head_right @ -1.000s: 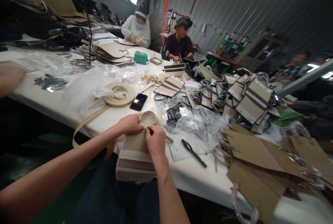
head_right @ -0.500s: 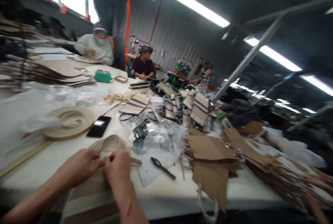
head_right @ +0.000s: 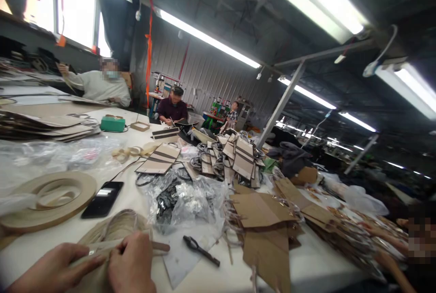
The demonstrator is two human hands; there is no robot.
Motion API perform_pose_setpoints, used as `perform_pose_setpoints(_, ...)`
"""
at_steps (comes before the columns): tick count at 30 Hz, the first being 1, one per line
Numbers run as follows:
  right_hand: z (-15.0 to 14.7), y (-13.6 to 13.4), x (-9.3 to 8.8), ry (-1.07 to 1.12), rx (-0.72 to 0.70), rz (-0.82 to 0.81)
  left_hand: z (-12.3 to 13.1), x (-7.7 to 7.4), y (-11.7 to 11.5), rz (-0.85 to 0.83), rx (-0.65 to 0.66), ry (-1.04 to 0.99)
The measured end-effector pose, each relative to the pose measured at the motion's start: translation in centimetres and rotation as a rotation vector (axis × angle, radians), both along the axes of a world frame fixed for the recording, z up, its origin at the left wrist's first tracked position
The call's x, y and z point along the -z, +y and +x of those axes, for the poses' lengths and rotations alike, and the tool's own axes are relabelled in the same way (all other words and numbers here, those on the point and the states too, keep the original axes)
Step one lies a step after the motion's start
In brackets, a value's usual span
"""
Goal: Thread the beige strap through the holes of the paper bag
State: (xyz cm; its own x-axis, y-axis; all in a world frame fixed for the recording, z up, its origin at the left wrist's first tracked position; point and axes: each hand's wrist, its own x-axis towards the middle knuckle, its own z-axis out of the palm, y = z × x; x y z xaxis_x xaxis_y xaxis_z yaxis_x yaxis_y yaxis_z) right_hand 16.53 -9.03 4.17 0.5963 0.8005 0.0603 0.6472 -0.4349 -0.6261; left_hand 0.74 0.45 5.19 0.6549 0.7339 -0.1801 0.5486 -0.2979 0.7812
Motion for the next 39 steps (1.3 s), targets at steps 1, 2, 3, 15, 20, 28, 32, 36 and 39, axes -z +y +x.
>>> perform_pose_setpoints(1,0.0,0.0,0.0,-0.006,0.0,0.013,-0.1,-0.1,-0.2,-0.104,0.01,0.015)
perform_pose_setpoints(2,0.0,0.0,0.1,-0.013,-0.002,0.027,-0.2,-0.1,-0.3,-0.215,0.023,0.035)
perform_pose_setpoints(3,0.0,0.1,0.3,-0.019,-0.005,0.038,-0.3,-0.1,-0.3,-0.31,0.04,0.053)
perform_pose_setpoints(15,-0.1,-0.4,-1.5,-0.161,-0.152,0.008,-0.1,-4.8,-5.2,0.327,0.001,0.244)
perform_pose_setpoints(20,0.7,-0.3,-2.0,-0.122,-0.224,0.026,-0.8,-7.9,-8.1,0.309,0.023,0.206)
perform_pose_setpoints(28,-0.2,-2.9,-0.7,-0.227,-0.278,0.19,-6.3,-12.1,-7.4,-0.096,-0.234,-0.236)
perform_pose_setpoints(32,-1.9,-4.5,0.4,-0.434,-0.341,0.206,-8.7,-9.3,-8.0,-0.348,-0.289,-0.312)
perform_pose_setpoints(36,-2.3,-4.8,0.2,-0.501,-0.401,0.126,-8.5,-7.3,-9.6,-0.604,-0.246,-0.402)
perform_pose_setpoints(39,-1.9,-4.9,0.0,-0.504,-0.452,0.106,-6.9,-6.1,-10.4,-0.69,-0.213,-0.498)
